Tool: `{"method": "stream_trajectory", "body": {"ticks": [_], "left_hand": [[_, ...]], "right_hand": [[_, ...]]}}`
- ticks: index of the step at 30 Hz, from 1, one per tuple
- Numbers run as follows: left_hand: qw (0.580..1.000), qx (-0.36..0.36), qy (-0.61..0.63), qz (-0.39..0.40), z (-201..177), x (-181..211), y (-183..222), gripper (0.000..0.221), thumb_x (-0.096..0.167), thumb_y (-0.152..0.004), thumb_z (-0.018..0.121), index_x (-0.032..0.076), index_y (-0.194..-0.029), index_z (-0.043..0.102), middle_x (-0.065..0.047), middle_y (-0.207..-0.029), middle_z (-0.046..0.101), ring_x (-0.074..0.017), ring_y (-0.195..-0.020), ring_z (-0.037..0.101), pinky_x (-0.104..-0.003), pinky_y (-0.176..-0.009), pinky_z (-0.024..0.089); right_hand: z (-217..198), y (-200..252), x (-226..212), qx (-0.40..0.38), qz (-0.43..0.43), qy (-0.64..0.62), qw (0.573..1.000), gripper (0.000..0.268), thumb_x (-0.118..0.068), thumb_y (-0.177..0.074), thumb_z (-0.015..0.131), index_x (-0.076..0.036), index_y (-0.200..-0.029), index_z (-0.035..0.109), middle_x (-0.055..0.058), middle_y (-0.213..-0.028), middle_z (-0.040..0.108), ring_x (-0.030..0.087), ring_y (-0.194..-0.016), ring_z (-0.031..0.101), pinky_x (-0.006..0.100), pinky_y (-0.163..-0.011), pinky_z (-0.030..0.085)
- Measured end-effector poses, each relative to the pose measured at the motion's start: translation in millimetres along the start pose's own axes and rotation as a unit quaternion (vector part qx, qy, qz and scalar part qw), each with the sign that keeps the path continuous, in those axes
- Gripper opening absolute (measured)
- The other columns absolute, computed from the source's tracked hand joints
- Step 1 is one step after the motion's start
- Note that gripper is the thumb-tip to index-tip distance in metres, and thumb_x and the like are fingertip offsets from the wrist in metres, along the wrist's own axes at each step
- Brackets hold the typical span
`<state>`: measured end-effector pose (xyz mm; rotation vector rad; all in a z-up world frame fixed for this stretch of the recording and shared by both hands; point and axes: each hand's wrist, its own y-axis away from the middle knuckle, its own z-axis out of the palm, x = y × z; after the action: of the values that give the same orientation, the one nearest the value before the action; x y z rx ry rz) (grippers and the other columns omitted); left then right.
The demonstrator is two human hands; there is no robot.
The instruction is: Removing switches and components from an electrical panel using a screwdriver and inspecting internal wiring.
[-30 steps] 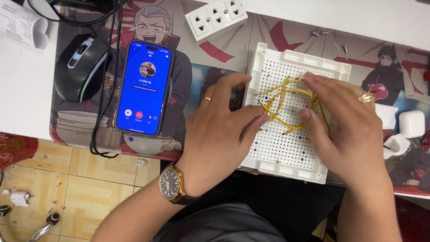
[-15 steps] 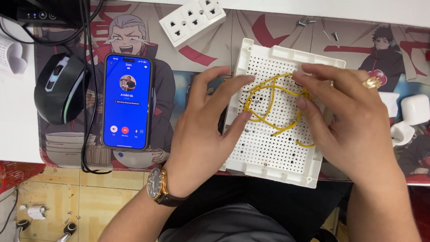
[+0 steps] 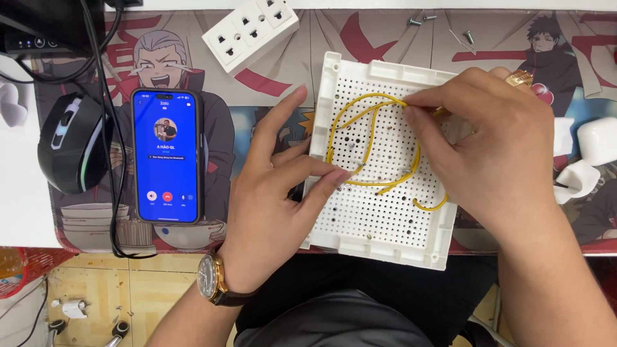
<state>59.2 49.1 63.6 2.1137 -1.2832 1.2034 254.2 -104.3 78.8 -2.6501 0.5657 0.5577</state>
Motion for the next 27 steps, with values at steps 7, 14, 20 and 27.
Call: {"method": "stream_trajectory", "body": {"ticks": [7, 14, 20, 27], "left_hand": [[0.998, -0.018, -0.043, -0.031, -3, 4, -7, 0.041, 0.034, -0.098, 0.078, 0.024, -0.136, 0.066, -0.003, -0.164, 0.04, -0.0185, -0.122, 0.074, -0.037, -0.062, 0.064], [0.999, -0.012, -0.049, 0.0, 3, -4, -1, 0.036, 0.031, -0.1, 0.078, 0.021, -0.134, 0.073, -0.004, -0.164, 0.044, -0.0245, -0.134, 0.073, -0.042, -0.08, 0.069], [0.998, 0.005, -0.06, 0.014, 5, -4, 1, 0.032, 0.034, -0.098, 0.08, 0.018, -0.125, 0.076, -0.006, -0.162, 0.045, -0.0265, -0.131, 0.074, -0.042, -0.077, 0.071], [0.996, 0.023, -0.041, 0.07, 8, -5, 2, 0.017, 0.02, -0.107, 0.066, 0.008, -0.105, 0.078, -0.016, -0.159, 0.047, -0.0358, -0.13, 0.074, -0.044, -0.089, 0.071]], "right_hand": [[-1, -8, -1, -0.019, 0.031, 0.012, 0.999, 0.009, 0.004, -0.106, 0.082, -0.005, -0.105, 0.08, 0.006, -0.093, 0.074, 0.02, -0.078, 0.068, 0.036, -0.079, 0.05], [-1, -9, 2, -0.039, -0.027, 0.036, 0.998, 0.007, 0.005, -0.107, 0.082, -0.002, -0.111, 0.083, 0.011, -0.102, 0.067, 0.027, -0.082, 0.065, 0.041, -0.072, 0.049], [-13, -11, -4, -0.092, -0.005, -0.019, 0.996, 0.019, 0.002, -0.104, 0.07, 0.002, -0.121, 0.08, 0.012, -0.106, 0.067, 0.027, -0.094, 0.067, 0.041, -0.078, 0.051], [-19, 10, 9, -0.017, 0.008, -0.072, 0.997, 0.017, 0.006, -0.114, 0.069, 0.005, -0.127, 0.079, 0.02, -0.123, 0.069, 0.033, -0.115, 0.069, 0.041, -0.098, 0.052]]}}
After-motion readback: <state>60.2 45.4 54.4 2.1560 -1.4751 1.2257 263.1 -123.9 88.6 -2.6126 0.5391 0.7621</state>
